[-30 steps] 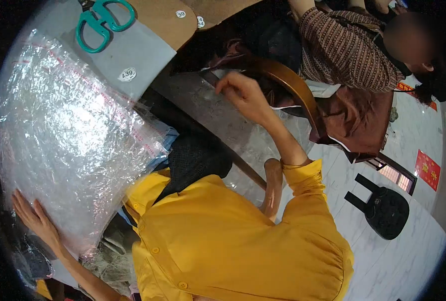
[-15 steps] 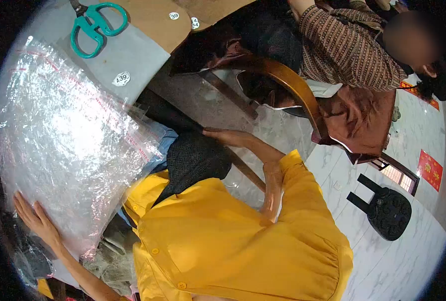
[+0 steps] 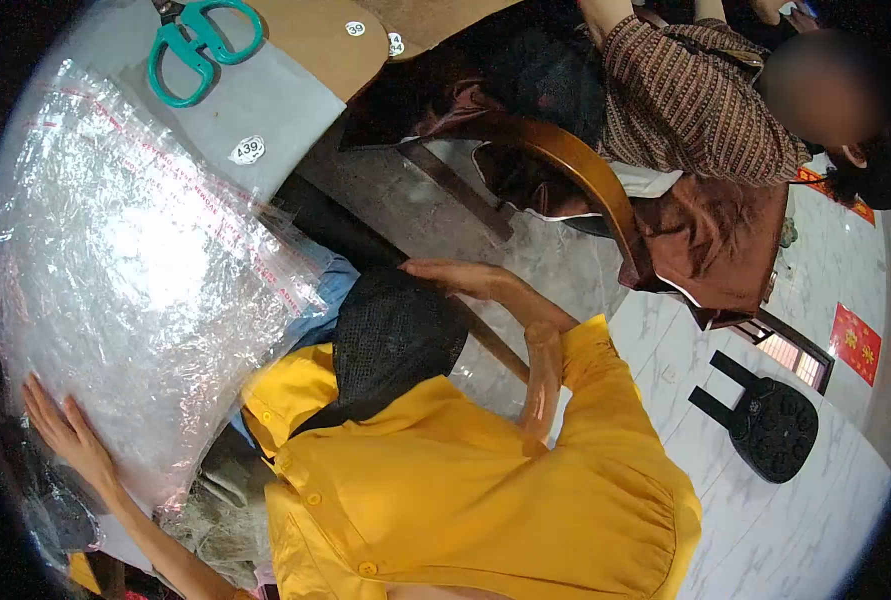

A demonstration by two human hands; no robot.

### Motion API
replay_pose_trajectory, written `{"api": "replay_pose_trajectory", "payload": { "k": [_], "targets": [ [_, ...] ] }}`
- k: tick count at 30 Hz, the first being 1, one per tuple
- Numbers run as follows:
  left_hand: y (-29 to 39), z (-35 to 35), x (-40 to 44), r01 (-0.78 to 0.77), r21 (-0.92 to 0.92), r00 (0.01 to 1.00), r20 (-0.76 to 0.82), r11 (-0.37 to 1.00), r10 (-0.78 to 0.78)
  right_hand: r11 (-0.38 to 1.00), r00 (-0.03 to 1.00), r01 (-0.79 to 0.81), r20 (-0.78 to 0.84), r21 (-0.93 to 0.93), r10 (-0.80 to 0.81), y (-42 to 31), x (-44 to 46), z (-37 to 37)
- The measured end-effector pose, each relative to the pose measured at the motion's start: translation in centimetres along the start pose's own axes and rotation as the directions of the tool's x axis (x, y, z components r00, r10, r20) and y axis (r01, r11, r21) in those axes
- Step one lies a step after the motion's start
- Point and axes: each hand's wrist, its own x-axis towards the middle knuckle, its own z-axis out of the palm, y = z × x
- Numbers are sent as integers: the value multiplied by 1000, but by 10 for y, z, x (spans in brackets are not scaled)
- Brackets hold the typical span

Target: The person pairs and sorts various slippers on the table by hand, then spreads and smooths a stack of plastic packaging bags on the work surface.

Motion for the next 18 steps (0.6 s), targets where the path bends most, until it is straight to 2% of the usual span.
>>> {"api": "replay_pose_trajectory", "payload": {
  "k": [12, 18],
  "targets": [
    [-5, 4, -3, 0, 29, 1000, -1, 1000, 0, 984, 999, -10, 35, -178, 17, -36, -18, 5],
    [3, 0, 1, 14, 5, 1000, -6, 1000, -14, 985, 1000, -31, -8, -168, 30, -23, -13, 1]
  ]
}}
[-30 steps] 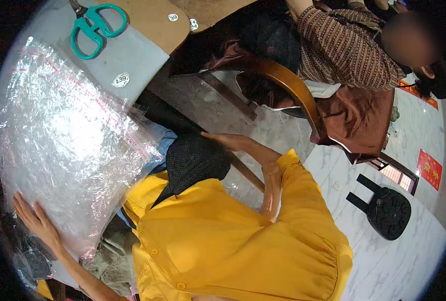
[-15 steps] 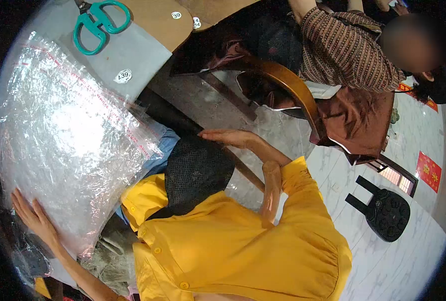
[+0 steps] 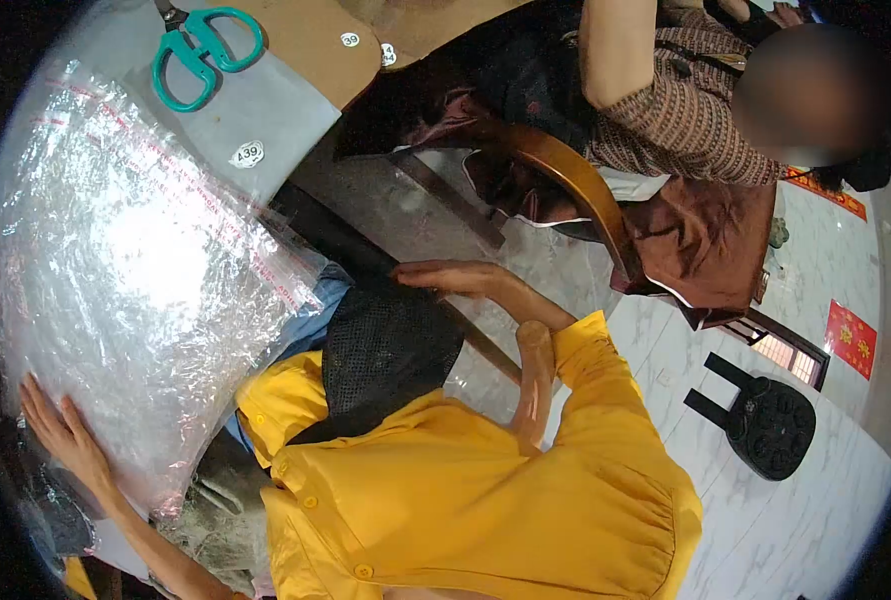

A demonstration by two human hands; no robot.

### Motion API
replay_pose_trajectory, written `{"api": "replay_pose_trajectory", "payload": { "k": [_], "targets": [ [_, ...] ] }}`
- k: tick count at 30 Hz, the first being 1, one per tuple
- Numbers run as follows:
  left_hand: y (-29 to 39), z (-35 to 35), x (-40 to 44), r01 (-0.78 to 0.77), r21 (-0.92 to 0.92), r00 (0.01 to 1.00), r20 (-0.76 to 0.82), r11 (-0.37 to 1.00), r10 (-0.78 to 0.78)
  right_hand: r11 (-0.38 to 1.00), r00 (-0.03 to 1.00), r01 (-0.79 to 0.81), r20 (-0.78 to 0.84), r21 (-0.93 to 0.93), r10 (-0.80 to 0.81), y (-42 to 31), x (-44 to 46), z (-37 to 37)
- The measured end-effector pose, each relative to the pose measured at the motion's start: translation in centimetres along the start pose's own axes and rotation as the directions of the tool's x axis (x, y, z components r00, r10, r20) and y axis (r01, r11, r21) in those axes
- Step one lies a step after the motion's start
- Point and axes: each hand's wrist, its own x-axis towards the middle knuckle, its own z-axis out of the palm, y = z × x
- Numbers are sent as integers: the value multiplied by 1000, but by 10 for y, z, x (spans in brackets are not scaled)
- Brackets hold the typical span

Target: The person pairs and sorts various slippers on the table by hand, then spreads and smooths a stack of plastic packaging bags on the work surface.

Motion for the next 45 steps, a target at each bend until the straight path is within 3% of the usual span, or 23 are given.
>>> {"api": "replay_pose_trajectory", "payload": {
  "k": [9, 15, 21, 24, 27, 30, 33, 36, 39, 45],
  "targets": [
    [-6, 2, -1, 30, 9, 1000, 3, 1000, -30, 994, 1000, -2, 27, 108, -1, 12, 7, 2],
    [-4, 2, -2, 15, 5, 1000, -26, 1000, -15, 980, 995, -94, 58, 177, 85, 35, 25, 4],
    [-4, 2, -5, 35, 17, 999, -30, 999, -35, 993, 996, -40, 78, 107, 32, 32, 20, 6],
    [-6, 4, -10, 81, 45, 997, -19, 996, -80, 994, 993, -107, 54, 5, 106, 41, 23, 1],
    [8, -5, -5, 162, 1, 987, 11, 987, -162, 995, 995, -99, -21, 31, 99, 76, 54, -11],
    [1, 0, -7, 137, 38, 991, 2, 990, -137, 935, 1000, -15, -25, -355, 7, -16, 2, 2],
    [3, -3, -7, 142, 56, 990, 7, 988, -143, 876, 933, 278, -107, -395, -344, -40, 12, 3],
    [10, -7, -5, 167, 48, 986, 14, 985, -168, 718, 762, 500, -148, -485, -631, -71, 3, 42],
    [12, -7, -5, 191, 5, 982, -2, 982, -191, 776, 887, 299, -137, -555, -440, -65, 2, 70],
    [5, -2, -8, 179, 12, 984, -14, 984, -179, 749, 888, 272, -143, -604, -437, -62, 10, 70]
  ]
}}
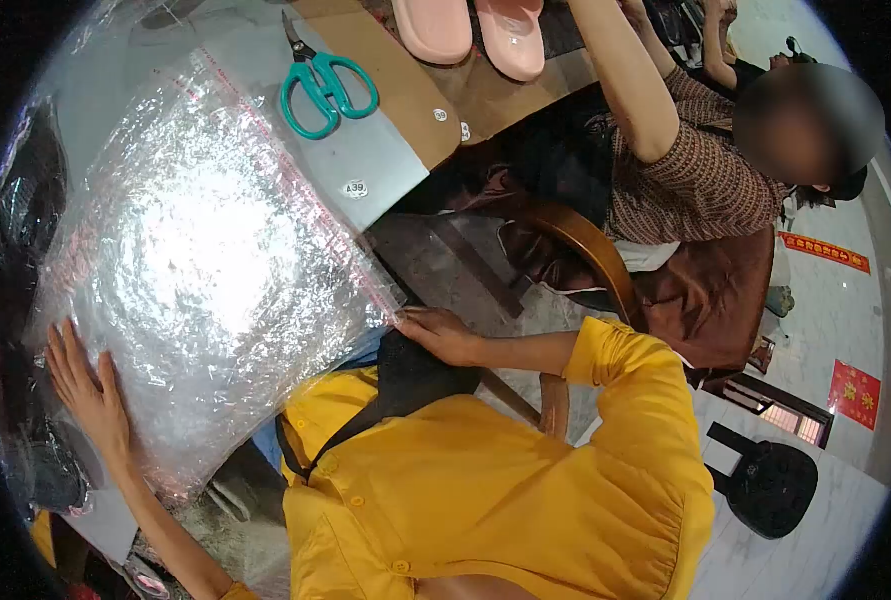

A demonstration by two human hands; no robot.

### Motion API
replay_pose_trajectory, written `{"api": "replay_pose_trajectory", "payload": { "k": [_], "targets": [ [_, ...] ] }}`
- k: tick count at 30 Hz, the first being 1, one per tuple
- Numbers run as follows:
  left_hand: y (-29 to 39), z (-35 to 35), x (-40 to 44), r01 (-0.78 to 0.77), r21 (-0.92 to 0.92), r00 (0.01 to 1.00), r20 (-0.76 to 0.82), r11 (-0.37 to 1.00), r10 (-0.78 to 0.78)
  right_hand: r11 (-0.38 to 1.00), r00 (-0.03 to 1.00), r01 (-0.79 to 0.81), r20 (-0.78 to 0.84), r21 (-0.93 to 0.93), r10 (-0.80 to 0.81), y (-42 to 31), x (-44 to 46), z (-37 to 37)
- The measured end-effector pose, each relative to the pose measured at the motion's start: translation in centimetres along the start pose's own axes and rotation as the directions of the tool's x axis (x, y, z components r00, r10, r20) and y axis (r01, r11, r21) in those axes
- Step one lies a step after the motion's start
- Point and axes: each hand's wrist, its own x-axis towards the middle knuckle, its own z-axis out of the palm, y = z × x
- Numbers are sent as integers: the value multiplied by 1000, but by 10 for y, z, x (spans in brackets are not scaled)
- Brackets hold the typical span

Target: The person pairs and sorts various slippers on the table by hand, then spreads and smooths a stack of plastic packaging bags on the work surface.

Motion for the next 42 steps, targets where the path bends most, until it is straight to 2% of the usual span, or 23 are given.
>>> {"api": "replay_pose_trajectory", "payload": {
  "k": [3, 9, 12, 18, 21, 27, 30, 33, 36, 39, 41, 42],
  "targets": [
    [2, -1, -1, 9, 19, 1000, 6, 1000, -9, 999, 1000, -25, -16, -40, 24, -8, -2, -3],
    [-1, 1, -1, -3, 25, 1000, -3, 1000, 3, 1000, 1000, 18, -4, 14, -18, -2, 1, -2],
    [1, -1, -1, -9, 18, 1000, -10, 1000, 9, 999, 999, -38, -10, 21, 38, -10, -2, -5],
    [9, -7, 2, 17, -9, 1000, 11, 1000, -17, 997, 999, 29, -37, 74, -26, -8, -2, -3],
    [6, -5, 1, 14, 0, 1000, 0, 1000, -14, 1000, 999, -8, -49, 29, 9, -14, -3, -5],
    [5, -5, 0, 33, 17, 999, 16, 999, -33, 995, 998, 52, -35, 89, -49, -7, -1, -2],
    [4, -4, -1, 53, 17, 998, 22, 998, -53, 994, 999, 32, 4, 101, -32, -9, -1, -7],
    [12, -10, 0, 91, -4, 995, 35, 996, -90, 995, 997, -63, 48, 72, 59, -20, -3, -14],
    [7, -6, -1, 83, 1, 996, 29, 997, -83, 999, 999, -8, 38, 38, 7, -18, -1, -22],
    [9, -8, 0, 109, -23, 993, 46, 994, -108, 999, 997, 49, -65, 18, -48, -22, -5, -45],
    [8, -11, 0, 114, -48, 991, 77, 992, -110, 985, 933, 172, -327, 34, -151, -16, 0, -58],
    [7, -11, 0, 110, -47, 991, 76, 993, -106, 968, 908, 222, -387, 120, -160, -21, -3, -65]
  ]
}}
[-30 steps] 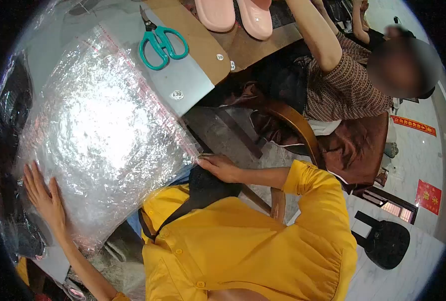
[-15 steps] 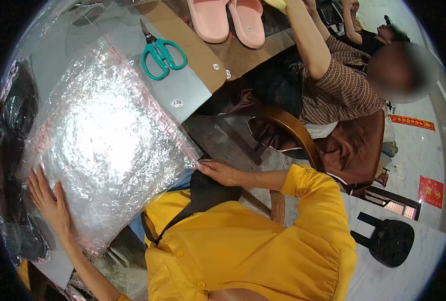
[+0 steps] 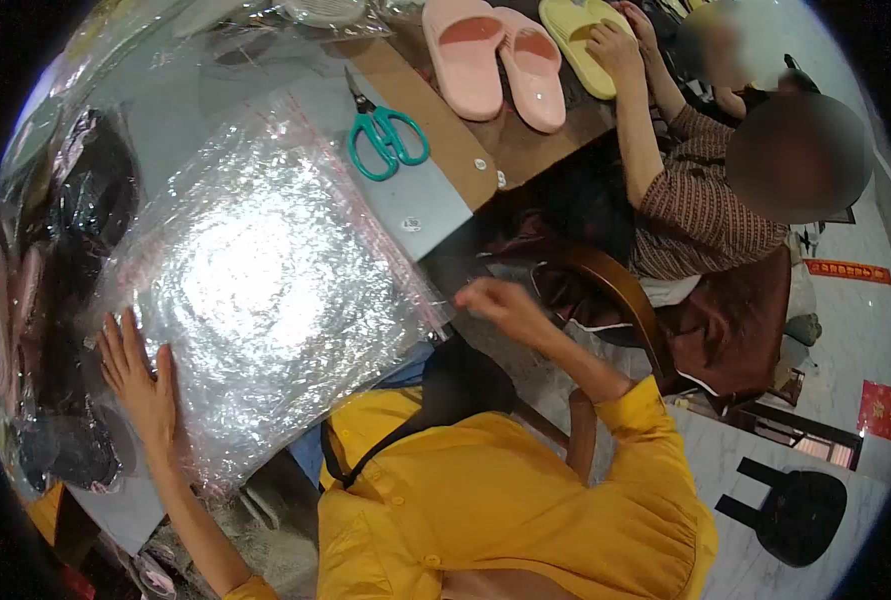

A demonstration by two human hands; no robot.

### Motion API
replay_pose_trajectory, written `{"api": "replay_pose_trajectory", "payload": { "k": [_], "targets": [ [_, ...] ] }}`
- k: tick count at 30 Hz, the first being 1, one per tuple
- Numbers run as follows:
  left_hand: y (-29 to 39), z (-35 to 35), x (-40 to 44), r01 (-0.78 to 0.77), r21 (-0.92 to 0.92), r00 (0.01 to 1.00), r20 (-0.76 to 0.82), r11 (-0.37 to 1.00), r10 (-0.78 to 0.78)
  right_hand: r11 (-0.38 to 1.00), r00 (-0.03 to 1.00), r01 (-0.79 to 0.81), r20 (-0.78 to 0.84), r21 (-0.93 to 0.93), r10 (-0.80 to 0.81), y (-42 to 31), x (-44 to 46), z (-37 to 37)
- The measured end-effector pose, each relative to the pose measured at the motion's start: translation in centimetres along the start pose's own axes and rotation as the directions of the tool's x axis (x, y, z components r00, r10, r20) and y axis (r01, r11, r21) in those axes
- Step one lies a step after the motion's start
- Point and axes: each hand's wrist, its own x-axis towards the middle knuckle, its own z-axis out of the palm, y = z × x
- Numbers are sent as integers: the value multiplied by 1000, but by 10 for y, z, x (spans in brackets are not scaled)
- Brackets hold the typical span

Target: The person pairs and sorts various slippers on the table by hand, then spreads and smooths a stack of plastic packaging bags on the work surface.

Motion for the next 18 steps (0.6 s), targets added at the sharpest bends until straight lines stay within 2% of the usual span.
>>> {"api": "replay_pose_trajectory", "payload": {
  "k": [2, 5, 6, 7, 9, 10, 12, 13, 14, 15, 16, 18],
  "targets": [
    [1, -1, 1, -3, -3, 1000, 14, 1000, 3, 981, 992, 46, -126, 190, -22, -30, 2, -11],
    [7, -15, 4, 19, 12, 996, 90, 1000, -20, 976, 944, 217, -260, 19, -205, -87, 0, -6],
    [5, -18, 5, 26, 15, 994, 108, 1000, -27, 940, 909, 339, -246, -39, -338, -103, 0, -2],
    [4, -19, 5, 31, 13, 991, 127, 999, -32, 871, 854, 440, -198, -216, -481, -117, 1, 1],
    [7, -26, 8, 36, 86, 983, 176, 996, -51, 612, 707, 589, -29, -528, -706, -141, 4, 8],
    [9, -31, 8, 38, 124, 978, 200, 992, -63, 536, 687, 643, 102, -547, -720, -149, 5, 13],
    [12, -40, 8, -4, 211, 991, 129, 977, -23, 383, 627, 736, 347, -558, -697, -161, 7, 25],
    [14, -45, 8, -33, 254, 995, 97, 967, 8, 358, 597, 768, 393, -531, -699, -161, 9, 31],
    [15, -54, 7, -93, 163, 995, -30, 982, 99, 333, 568, 796, 433, -506, -700, -158, 13, 38],
    [41, -83, 5, -17, -158, 998, -60, 987, 7, 312, 541, 818, 463, -483, -702, -158, 16, 45],
    [53, -105, -3, -95, -356, 990, -130, 930, 52, 308, 510, 834, 427, -457, -747, -164, 18, 45],
    [45, -149, -22, -333, -668, 935, -142, 665, 325, 338, 487, 850, 361, -404, -795, -173, 30, 45]
  ]
}}
